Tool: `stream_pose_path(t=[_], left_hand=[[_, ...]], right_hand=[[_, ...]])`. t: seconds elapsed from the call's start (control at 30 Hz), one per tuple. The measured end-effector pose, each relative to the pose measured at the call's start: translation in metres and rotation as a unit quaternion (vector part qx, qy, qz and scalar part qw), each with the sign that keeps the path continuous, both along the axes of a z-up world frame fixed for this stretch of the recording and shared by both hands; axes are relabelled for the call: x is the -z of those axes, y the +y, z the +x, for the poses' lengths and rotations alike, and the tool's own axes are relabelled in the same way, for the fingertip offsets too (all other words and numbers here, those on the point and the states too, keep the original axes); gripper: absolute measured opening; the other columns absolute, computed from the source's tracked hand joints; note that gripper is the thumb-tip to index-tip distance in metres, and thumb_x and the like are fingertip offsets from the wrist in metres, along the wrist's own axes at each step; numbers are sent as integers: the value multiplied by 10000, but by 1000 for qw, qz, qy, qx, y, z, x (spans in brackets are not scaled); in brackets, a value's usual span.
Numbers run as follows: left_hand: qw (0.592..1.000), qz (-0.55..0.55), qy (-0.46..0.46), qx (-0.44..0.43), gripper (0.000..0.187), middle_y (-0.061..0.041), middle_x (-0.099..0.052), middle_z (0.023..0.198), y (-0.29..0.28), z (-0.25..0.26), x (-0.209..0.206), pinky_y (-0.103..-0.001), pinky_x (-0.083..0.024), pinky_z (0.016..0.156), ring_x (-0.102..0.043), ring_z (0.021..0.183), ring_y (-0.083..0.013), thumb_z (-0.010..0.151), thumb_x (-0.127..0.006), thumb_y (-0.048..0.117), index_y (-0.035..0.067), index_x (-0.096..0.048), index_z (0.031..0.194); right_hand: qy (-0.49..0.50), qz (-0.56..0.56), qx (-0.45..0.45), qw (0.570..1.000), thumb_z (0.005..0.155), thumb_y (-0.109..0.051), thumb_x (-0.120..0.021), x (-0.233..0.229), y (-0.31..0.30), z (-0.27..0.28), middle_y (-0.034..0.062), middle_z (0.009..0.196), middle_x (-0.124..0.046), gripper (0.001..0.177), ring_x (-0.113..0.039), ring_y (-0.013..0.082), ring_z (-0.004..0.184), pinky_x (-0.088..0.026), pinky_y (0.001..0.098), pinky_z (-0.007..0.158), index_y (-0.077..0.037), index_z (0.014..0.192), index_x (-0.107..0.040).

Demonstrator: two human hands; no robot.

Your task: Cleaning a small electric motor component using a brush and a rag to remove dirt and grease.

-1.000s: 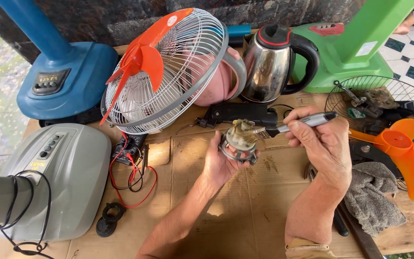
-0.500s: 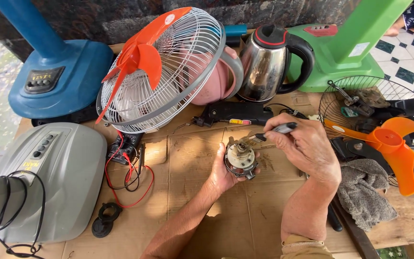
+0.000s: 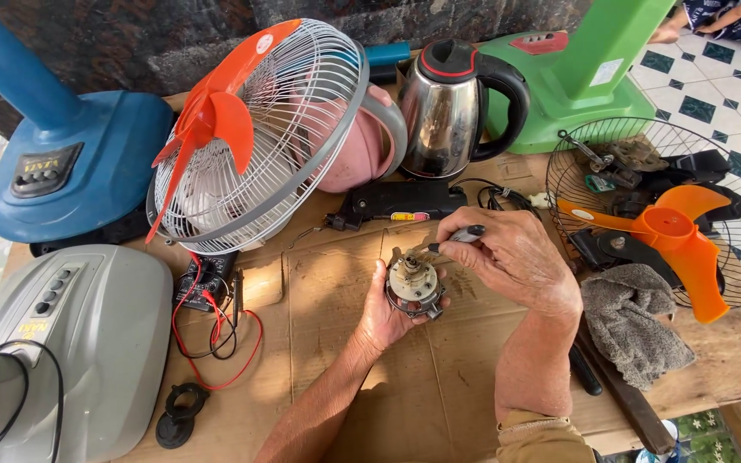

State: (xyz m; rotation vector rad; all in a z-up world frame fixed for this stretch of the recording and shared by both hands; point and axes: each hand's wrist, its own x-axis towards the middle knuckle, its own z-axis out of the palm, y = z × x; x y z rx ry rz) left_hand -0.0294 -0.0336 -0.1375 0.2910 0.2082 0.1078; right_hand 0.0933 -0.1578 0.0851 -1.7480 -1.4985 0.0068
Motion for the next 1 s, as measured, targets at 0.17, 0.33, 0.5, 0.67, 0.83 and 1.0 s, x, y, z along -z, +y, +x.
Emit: stream_pose_path(t=[0.17,0.33,0.5,0.67,0.83,1.0], left_hand=[[1000,10,4,1,948,-238,-580,1440,1,-1,4,-335,-489,454,-687,995,-537,932,-279,815,45,-591,1388],[1000,10,-1,0,933,-228,-565,1461,1,-1,8,-342,-493,463,-682,1009,-537,935,-282,809,56,-586,1394],[1000,11,-26,-5,888,-227,-571,1453,1,-1,5,-349,-497,466,-684,1002,-535,953,-281,789,83,-564,1412],[999,14,-28,-12,891,-214,-576,1454,3,0,9,-350,-489,466,-686,997,-534,942,-293,795,91,-562,1416],[999,18,-9,-28,897,-206,-624,1399,-3,-3,-9,-357,-463,462,-706,944,-504,930,-308,804,83,-602,1375],[999,5,9,-40,840,-189,-718,1225,-8,-3,-18,-358,-457,474,-724,870,-447,935,-359,794,93,-647,1296]], right_hand=[[-90,8,33,995,1052,-183,-545,-7,-2,-14,26,659,-523,255,-519,70,688,-467,185,637,21,926,-632],[-28,5,-13,1000,992,-283,-648,4,-2,3,-51,639,-558,211,-521,83,590,-471,188,574,-136,842,-655],[17,-1,-47,999,938,-348,-738,5,2,9,-121,585,-542,135,-491,79,488,-460,179,503,-270,831,-716],[12,14,-58,998,979,-289,-664,-10,0,-2,33,571,-525,274,-403,178,492,-401,243,491,-102,780,-633],[-20,-5,-95,995,1061,-107,-525,-6,-5,1,-9,696,-469,183,-383,78,661,-373,143,605,-13,1016,-675],[29,-7,-48,998,949,-360,-729,8,-1,4,-83,637,-568,119,-547,115,547,-491,207,555,-270,872,-720]])
